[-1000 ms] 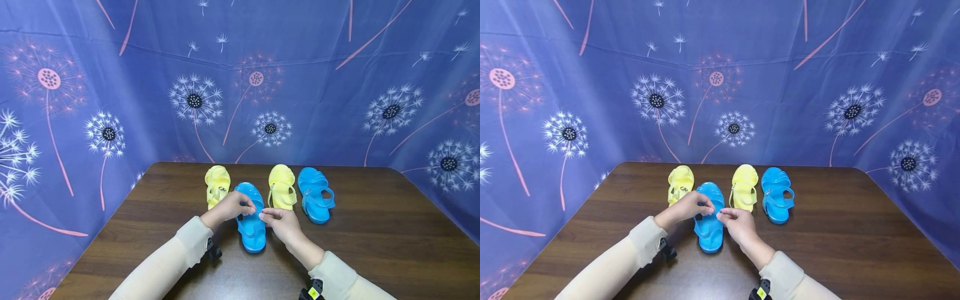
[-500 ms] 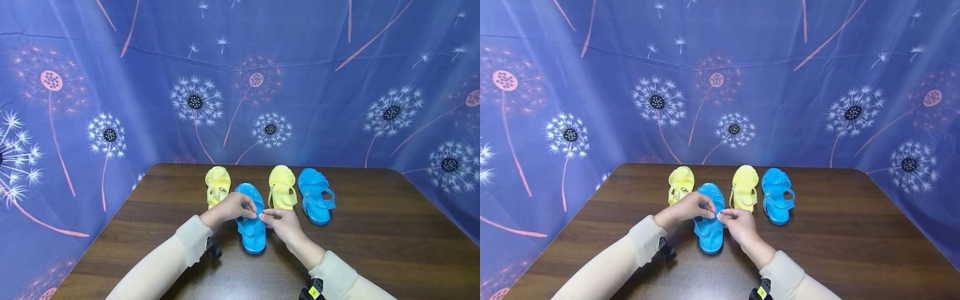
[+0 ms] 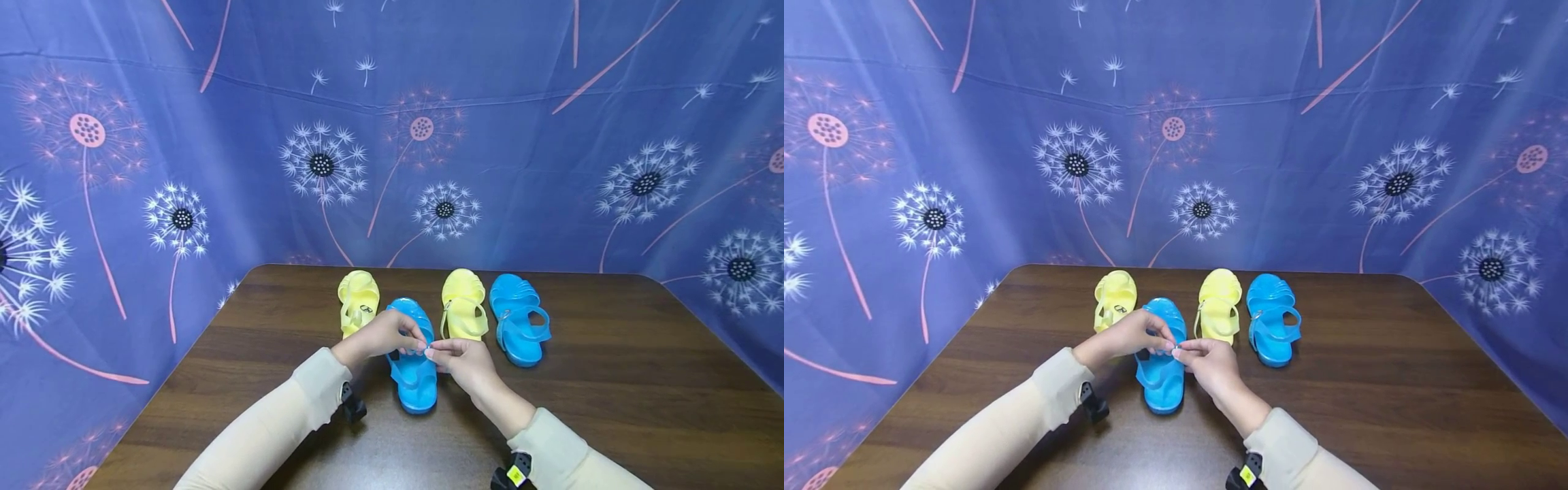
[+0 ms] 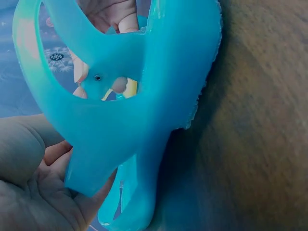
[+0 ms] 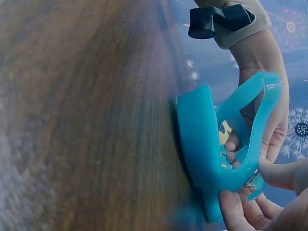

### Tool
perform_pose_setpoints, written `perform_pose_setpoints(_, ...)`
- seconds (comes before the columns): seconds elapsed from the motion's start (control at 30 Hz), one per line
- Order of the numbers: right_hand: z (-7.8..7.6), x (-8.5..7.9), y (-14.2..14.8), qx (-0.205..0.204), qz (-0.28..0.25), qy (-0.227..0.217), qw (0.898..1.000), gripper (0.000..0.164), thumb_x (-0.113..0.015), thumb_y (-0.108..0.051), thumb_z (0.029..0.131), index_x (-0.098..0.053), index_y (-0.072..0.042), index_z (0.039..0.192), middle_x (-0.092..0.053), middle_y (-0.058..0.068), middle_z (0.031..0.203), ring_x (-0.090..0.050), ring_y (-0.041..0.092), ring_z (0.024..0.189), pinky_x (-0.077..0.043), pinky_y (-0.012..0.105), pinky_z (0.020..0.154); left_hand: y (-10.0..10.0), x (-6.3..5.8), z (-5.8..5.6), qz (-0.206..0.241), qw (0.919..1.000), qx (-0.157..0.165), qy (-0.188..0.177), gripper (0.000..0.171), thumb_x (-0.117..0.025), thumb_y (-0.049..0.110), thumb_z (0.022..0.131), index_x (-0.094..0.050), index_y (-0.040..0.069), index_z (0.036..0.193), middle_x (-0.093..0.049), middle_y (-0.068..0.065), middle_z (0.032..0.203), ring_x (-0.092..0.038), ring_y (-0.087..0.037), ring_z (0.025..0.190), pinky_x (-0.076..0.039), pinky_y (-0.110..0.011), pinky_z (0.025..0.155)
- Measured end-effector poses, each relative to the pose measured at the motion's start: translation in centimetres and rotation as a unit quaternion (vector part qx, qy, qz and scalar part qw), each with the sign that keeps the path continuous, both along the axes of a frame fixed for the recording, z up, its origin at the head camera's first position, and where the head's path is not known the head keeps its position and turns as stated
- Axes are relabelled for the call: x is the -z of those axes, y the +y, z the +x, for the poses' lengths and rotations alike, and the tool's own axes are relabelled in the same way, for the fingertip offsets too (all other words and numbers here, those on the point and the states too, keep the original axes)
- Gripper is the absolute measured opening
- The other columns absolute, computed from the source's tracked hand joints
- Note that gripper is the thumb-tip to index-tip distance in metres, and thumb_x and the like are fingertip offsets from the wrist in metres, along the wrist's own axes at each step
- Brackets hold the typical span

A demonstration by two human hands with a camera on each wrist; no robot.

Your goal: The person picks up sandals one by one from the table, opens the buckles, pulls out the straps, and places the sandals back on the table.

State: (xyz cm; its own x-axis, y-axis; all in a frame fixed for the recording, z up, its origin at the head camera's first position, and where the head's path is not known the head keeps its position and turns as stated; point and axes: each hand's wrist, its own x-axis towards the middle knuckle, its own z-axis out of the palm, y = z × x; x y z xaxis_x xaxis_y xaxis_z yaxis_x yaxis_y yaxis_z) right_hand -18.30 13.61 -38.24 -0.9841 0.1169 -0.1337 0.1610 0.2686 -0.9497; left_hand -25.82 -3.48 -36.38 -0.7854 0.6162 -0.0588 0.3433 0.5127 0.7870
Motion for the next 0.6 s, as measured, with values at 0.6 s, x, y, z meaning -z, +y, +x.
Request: perform_pose_setpoints(0.6,0.1,0.2,0.4,-0.006,0.006,-0.009,1.0,0.032,-0.07,-0.021,0.09,-0.07,0.001,0.112,-0.072,0.012,0.104,-0.072,0.026,0.09,-0.053,0.047,0.093,-1.3,0.6,0.4,-0.019,0.9981,-0.053,0.025,0.005,-0.075,0.017,0.084,-0.076,0.012,0.084,-0.07,0.003,0.077,-0.06,-0.009,0.068,-0.052,-0.023,0.063)
